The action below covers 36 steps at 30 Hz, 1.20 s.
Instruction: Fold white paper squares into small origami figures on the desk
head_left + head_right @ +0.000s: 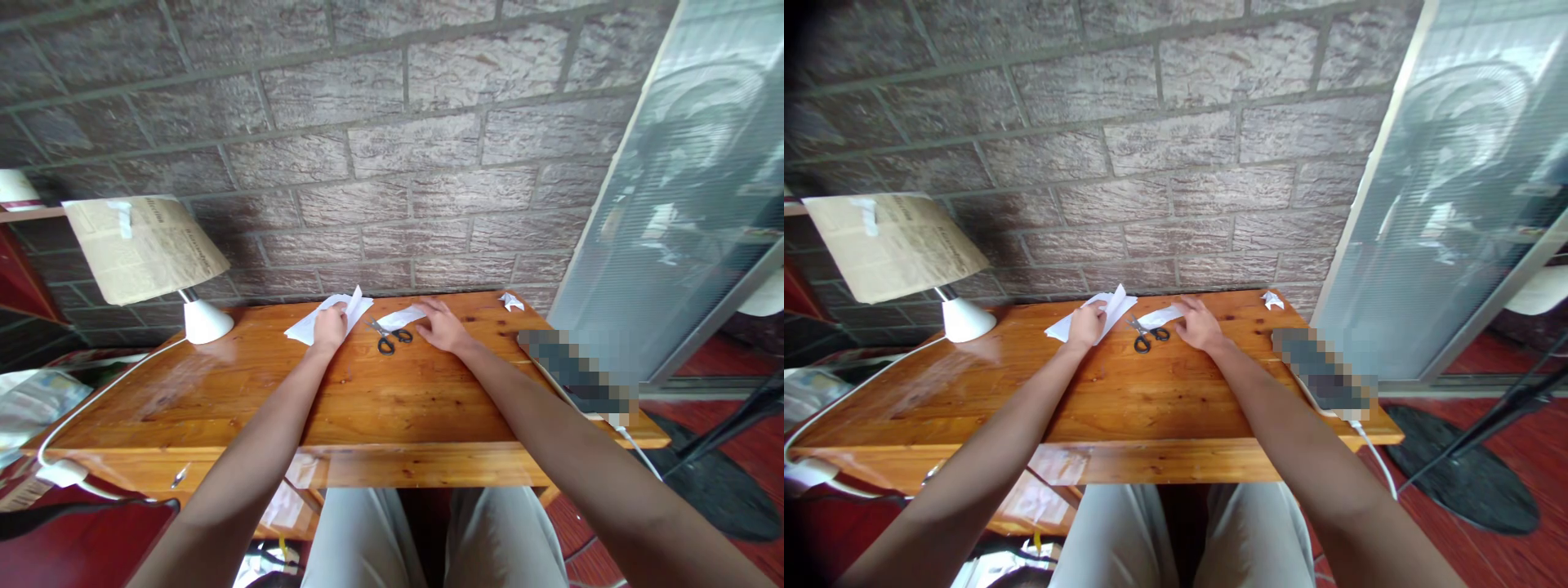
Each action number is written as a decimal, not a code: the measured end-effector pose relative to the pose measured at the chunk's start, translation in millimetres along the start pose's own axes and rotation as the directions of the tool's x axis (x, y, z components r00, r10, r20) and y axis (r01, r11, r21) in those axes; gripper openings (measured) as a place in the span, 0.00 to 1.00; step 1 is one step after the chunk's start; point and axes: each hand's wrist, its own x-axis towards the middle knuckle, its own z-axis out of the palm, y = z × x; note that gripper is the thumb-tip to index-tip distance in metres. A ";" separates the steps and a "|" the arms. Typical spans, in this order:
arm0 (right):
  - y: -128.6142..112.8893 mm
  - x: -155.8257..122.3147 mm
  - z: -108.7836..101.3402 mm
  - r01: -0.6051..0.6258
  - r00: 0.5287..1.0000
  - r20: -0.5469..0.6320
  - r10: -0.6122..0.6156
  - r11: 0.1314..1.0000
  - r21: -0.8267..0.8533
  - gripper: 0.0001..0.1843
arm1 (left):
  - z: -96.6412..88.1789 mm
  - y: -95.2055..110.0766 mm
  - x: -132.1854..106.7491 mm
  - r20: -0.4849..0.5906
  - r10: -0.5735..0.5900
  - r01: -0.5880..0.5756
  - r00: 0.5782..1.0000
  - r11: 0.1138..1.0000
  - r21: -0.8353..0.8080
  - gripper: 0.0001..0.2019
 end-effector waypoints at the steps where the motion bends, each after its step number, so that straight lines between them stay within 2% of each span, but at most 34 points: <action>1: -2.6 4.4 3.2 0.028 0.999 0.038 -0.027 0.999 -0.032 0.30 | 0.6 0.5 -0.2 0.006 -0.005 0.005 1.000 1.000 0.003 0.21; 4: -7.3 16.0 10.4 -0.005 0.987 0.160 0.018 0.997 -0.083 0.27 | 2.3 0.3 0.5 0.017 -0.027 0.027 0.999 1.000 0.009 0.21; 6: -9.8 19.7 11.0 -0.034 0.979 0.196 0.055 0.993 -0.109 0.23 | 2.7 -0.8 2.2 0.015 -0.044 0.043 0.999 0.999 0.008 0.20; 8: -13.1 19.6 7.5 -0.104 0.967 0.209 0.145 0.976 -0.192 0.25 | 2.2 -2.1 4.3 0.008 -0.058 0.058 0.998 0.998 0.001 0.20; 11: -19.4 13.7 -3.0 -0.277 0.918 0.165 0.360 0.882 -0.382 0.30 | -0.5 -2.9 6.1 -0.003 -0.059 0.059 0.998 0.998 -0.023 0.18; 13: -22.9 7.6 -10.1 -0.304 0.906 0.132 0.402 0.837 -0.455 0.29 | -3.5 -2.5 5.9 -0.013 -0.046 0.046 0.999 0.997 -0.059 0.17; 16: -26.1 -2.7 -17.3 -0.243 0.926 0.122 0.356 0.814 -0.527 0.23 | -8.7 -0.3 3.3 -0.027 -0.035 0.032 0.999 0.993 -0.113 0.16; 19: -28.6 -12.9 -21.2 -0.133 0.952 0.156 0.264 0.815 -0.564 0.18 | -11.8 4.4 -2.2 0.001 0.027 -0.027 1.000 0.996 -0.082 0.17; 21: -29.9 -18.0 -23.8 -0.072 0.958 0.189 0.218 0.816 -0.573 0.18 | -11.3 8.7 -6.8 0.039 0.100 -0.098 0.994 0.994 -0.046 0.18; 26: -28.0 -17.5 -33.1 0.020 0.955 0.250 0.161 0.805 -0.593 0.18 | -3.9 16.7 -12.5 0.106 0.148 -0.143 0.983 0.988 -0.049 0.20; 29: -26.1 -12.9 -34.2 0.028 0.953 0.257 0.159 0.799 -0.601 0.18 | -1.6 16.3 -11.2 0.134 0.114 -0.110 0.984 0.993 -0.035 0.21; 32: -23.8 -12.0 -30.1 0.005 0.958 0.230 0.169 0.797 -0.604 0.20 | -4.3 12.2 -8.9 0.151 0.064 -0.063 0.986 0.998 -0.013 0.18; 36: -21.4 -13.3 -26.9 -0.136 0.973 0.094 0.212 0.850 -0.509 0.20 | -20.4 2.0 -4.0 0.112 0.009 -0.010 0.994 1.000 0.015 0.17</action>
